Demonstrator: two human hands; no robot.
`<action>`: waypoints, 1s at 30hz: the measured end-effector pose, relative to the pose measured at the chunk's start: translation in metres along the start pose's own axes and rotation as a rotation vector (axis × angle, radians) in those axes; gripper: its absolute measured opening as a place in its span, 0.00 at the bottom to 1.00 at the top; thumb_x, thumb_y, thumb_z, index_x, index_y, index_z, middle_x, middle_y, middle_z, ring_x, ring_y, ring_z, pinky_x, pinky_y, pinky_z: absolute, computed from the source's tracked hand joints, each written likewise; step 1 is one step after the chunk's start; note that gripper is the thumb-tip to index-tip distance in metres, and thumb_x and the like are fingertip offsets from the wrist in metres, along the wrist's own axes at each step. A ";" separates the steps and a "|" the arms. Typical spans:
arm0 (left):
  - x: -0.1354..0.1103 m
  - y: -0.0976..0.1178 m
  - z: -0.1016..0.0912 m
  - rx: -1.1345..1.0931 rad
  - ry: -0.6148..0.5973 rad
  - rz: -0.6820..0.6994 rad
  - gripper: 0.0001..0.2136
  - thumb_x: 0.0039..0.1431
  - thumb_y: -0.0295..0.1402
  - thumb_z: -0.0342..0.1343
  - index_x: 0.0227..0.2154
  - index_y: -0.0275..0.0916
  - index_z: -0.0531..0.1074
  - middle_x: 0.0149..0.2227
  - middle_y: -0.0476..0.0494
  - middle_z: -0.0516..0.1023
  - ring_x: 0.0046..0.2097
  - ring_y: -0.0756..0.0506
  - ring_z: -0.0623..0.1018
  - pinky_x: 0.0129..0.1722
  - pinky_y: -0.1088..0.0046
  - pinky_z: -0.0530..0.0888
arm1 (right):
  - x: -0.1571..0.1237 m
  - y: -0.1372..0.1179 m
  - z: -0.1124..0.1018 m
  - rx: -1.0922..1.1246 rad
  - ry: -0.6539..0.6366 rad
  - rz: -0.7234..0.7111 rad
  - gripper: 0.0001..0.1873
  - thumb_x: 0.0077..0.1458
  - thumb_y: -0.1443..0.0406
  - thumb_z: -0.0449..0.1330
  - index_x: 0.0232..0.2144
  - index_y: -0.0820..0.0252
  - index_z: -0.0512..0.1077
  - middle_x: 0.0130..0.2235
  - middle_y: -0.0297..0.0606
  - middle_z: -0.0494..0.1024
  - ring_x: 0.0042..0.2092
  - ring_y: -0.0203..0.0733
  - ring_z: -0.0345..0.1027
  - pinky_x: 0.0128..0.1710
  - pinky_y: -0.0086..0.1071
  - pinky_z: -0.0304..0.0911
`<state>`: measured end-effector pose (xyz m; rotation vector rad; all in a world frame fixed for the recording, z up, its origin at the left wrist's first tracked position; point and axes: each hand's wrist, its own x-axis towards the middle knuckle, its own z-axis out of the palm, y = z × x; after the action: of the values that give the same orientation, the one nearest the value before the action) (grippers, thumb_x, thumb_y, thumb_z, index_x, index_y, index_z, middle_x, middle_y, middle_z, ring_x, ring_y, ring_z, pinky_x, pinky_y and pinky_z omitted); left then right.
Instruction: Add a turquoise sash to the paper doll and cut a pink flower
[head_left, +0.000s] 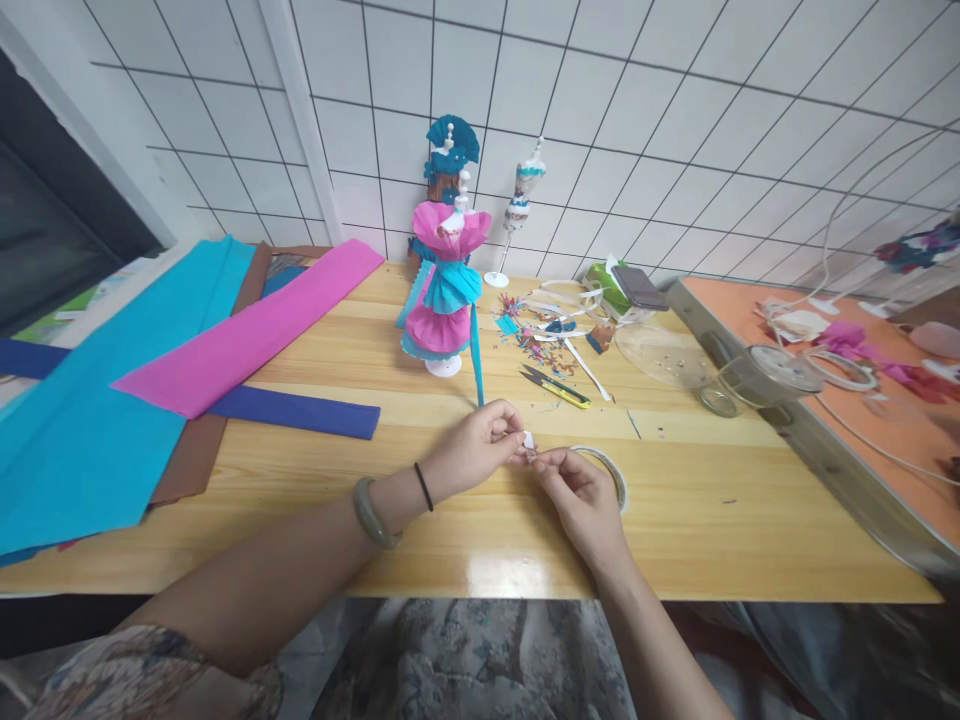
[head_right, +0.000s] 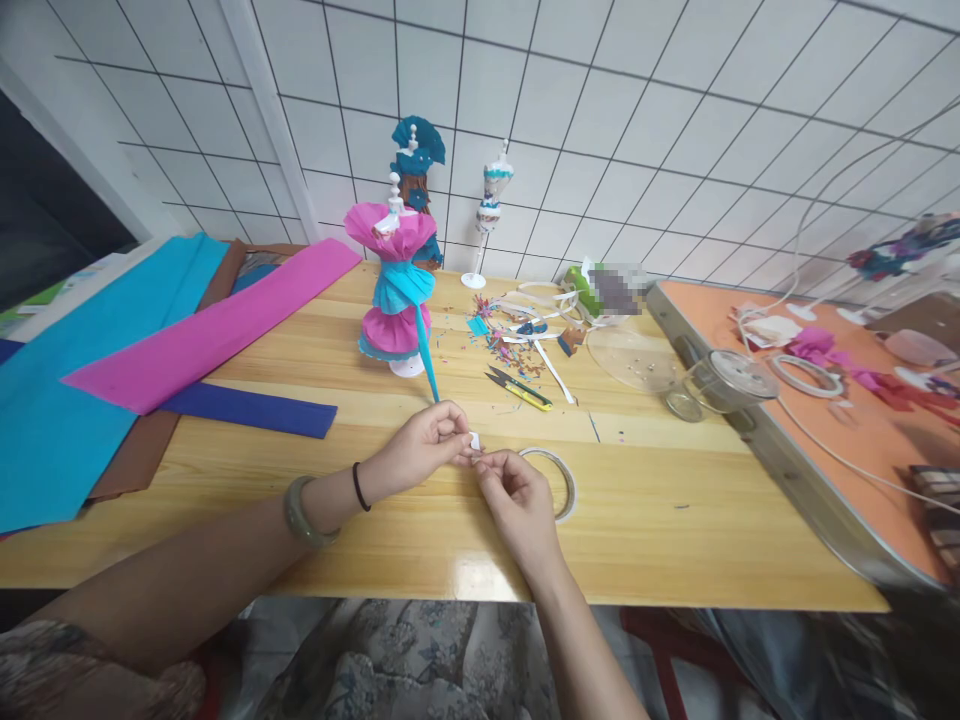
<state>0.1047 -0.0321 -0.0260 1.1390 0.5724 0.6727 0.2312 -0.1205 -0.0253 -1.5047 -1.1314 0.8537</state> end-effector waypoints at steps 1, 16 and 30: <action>0.000 -0.001 -0.001 -0.008 -0.006 0.019 0.08 0.52 0.29 0.56 0.29 0.36 0.61 0.28 0.50 0.73 0.32 0.52 0.77 0.36 0.72 0.75 | 0.000 0.001 0.000 0.006 -0.001 0.003 0.09 0.49 0.60 0.59 0.24 0.59 0.69 0.20 0.32 0.68 0.29 0.39 0.64 0.28 0.30 0.58; 0.003 -0.002 -0.003 -0.039 0.020 0.145 0.07 0.55 0.31 0.53 0.30 0.37 0.59 0.30 0.50 0.70 0.35 0.48 0.79 0.40 0.67 0.74 | 0.002 0.000 0.002 -0.034 0.035 0.018 0.11 0.47 0.58 0.59 0.22 0.60 0.68 0.22 0.33 0.68 0.25 0.36 0.59 0.24 0.28 0.55; 0.003 -0.001 -0.007 -0.066 0.034 0.080 0.18 0.44 0.24 0.63 0.35 0.36 0.59 0.35 0.45 0.73 0.39 0.47 0.78 0.41 0.69 0.73 | 0.001 -0.001 0.002 -0.131 -0.056 -0.028 0.15 0.53 0.55 0.56 0.29 0.61 0.72 0.28 0.38 0.75 0.31 0.41 0.67 0.31 0.31 0.61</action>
<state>0.1023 -0.0259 -0.0292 1.0945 0.5320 0.7759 0.2290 -0.1192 -0.0247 -1.5760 -1.2675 0.8197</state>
